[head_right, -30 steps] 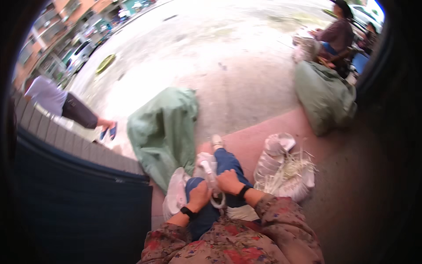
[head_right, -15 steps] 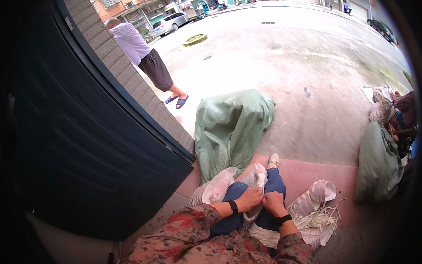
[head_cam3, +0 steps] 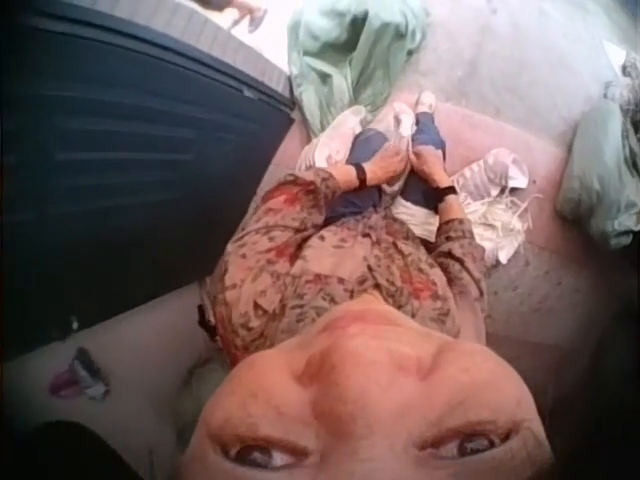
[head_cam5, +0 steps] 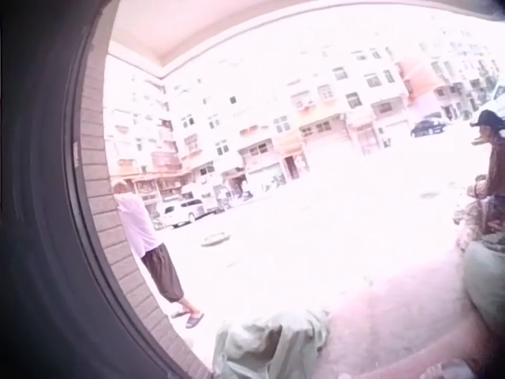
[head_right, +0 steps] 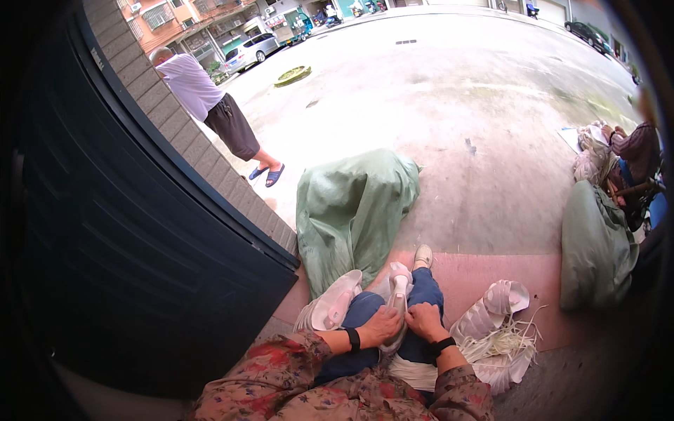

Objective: The recorder is lacing a pair of white sneakers while sitting down.

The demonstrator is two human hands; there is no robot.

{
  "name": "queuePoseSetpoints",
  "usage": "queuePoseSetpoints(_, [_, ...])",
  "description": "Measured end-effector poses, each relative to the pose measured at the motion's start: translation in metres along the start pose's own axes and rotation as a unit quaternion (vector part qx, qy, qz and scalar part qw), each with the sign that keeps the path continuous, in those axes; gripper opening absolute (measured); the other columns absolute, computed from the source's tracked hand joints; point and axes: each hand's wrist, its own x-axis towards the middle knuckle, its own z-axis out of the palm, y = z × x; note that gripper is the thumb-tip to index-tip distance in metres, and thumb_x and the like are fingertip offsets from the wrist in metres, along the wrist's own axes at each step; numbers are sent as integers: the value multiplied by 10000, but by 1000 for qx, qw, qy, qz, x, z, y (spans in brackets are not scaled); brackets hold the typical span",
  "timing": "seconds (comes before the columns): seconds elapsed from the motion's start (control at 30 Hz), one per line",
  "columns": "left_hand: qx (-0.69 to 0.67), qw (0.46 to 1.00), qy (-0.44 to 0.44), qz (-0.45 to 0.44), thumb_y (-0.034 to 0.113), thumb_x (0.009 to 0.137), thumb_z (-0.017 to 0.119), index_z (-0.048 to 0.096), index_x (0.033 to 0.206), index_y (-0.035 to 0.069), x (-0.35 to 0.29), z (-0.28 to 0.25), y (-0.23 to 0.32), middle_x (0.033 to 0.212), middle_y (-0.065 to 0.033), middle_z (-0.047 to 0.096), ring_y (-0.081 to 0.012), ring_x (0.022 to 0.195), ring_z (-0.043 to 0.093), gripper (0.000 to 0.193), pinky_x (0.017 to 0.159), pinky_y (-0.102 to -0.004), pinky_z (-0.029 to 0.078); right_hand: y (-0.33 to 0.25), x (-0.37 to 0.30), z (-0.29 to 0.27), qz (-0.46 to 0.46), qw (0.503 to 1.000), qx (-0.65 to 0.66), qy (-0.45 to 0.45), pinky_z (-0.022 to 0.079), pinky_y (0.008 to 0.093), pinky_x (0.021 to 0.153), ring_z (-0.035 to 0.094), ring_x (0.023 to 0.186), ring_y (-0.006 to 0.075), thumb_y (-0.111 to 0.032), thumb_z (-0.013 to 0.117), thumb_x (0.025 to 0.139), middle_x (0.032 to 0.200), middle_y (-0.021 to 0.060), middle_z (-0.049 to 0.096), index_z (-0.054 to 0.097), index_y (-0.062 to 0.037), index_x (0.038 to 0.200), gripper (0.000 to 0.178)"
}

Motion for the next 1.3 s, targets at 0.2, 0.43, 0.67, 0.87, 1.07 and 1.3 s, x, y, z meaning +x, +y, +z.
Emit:
queuePoseSetpoints(0.2, [61, 995, 63, 49, 177, 706, 493, 640, 719, 100, 14, 19, -12, 781, -36, 581, -230, 867, 480, 166, 711, -374, 362, 1, 1, 4, -7, 1000, 4, 19, 414, 437, 548, 571, 629, 345, -276, 523, 714, 643, 169, 576, 634, -70, 650, 243])
queuePoseSetpoints(0.43, [-23, 992, -44, 118, 195, 684, 519, 618, 667, 130, 1, 32, 11, 674, -15, 556, -230, 841, 473, 120, 760, -409, 353, 6, -4, 6, 27, 998, 58, 26, 421, 427, 551, 586, 627, 303, -303, 577, 707, 624, 121, 596, 657, -91, 666, 230])
queuePoseSetpoints(0.67, [101, 983, -86, 128, 217, 688, 541, 671, 632, 165, 8, 20, 16, 637, 18, 605, -201, 703, 538, 152, 668, -395, 330, 6, -5, 7, 26, 996, 69, 40, 432, 410, 550, 587, 609, 295, -304, 582, 703, 615, 112, 596, 658, -90, 670, 230])
queuePoseSetpoints(0.87, [75, 982, -128, 120, 217, 712, 536, 675, 646, 167, 12, 27, 11, 635, 16, 611, -182, 634, 553, 162, 638, -381, 322, 3, -4, 3, 19, 996, 74, 49, 426, 410, 540, 583, 596, 294, -296, 575, 704, 601, 110, 590, 654, -86, 660, 230])
queuePoseSetpoints(1.07, [6, 988, -69, 135, 209, 726, 512, 624, 650, 130, 2, 32, 9, 652, -3, 561, -186, 735, 514, 157, 651, -365, 341, 5, -4, 6, 11, 996, 67, 51, 422, 414, 561, 587, 642, 291, -295, 577, 710, 627, 116, 598, 656, -81, 672, 232])
queuePoseSetpoints(1.3, [-120, 982, 120, 80, 154, 710, 509, 535, 649, 97, 7, 2, 29, 670, -69, 537, -222, 769, 533, 88, 685, -357, 406, 15, -14, 12, 7, 996, 78, 30, 415, 430, 577, 583, 678, 319, -287, 536, 755, 703, 137, 604, 642, -77, 714, 239])
